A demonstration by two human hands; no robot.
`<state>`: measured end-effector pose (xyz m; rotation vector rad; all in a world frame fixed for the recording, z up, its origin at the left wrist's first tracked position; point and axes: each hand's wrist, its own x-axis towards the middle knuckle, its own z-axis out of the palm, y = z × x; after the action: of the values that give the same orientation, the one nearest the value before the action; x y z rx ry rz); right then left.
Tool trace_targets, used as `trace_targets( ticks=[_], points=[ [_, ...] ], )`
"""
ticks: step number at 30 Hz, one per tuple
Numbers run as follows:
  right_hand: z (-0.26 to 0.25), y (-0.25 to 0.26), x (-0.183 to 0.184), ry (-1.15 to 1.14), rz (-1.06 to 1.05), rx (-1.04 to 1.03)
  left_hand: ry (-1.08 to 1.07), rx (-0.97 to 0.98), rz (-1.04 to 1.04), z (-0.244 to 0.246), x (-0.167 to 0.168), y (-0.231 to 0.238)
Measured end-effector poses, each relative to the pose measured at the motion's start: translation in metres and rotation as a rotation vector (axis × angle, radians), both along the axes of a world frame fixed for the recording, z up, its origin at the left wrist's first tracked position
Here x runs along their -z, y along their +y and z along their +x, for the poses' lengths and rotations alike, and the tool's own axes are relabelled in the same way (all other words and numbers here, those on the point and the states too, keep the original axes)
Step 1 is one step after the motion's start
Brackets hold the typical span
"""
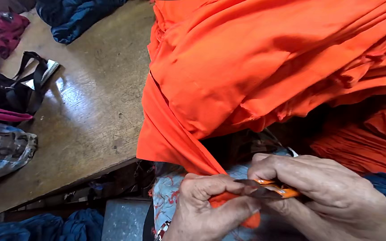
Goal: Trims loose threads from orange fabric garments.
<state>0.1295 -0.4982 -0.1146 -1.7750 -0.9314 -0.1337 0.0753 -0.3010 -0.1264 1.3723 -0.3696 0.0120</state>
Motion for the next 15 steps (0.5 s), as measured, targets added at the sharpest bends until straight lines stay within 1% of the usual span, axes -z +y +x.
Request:
trace_targets(
  ticks=[4,6,9,11,15],
  points=[
    [0.004,-0.004,-0.005,0.099,-0.022,0.053,0.076,-0.008,-0.059,0.0,0.002,0.002],
    [0.005,-0.012,-0.006,0.213,-0.011,0.042,0.12,-0.041,-0.117,-0.001,0.005,0.002],
    [0.002,-0.03,0.004,0.342,0.012,0.014,0.164,-0.106,-0.181,-0.002,0.006,0.002],
    [0.0,-0.041,0.011,0.376,-0.007,-0.021,0.171,-0.143,-0.19,-0.002,0.006,0.001],
    [-0.01,-0.05,0.015,0.35,-0.051,-0.089,0.156,-0.189,-0.182,-0.001,0.006,-0.003]
  ],
)
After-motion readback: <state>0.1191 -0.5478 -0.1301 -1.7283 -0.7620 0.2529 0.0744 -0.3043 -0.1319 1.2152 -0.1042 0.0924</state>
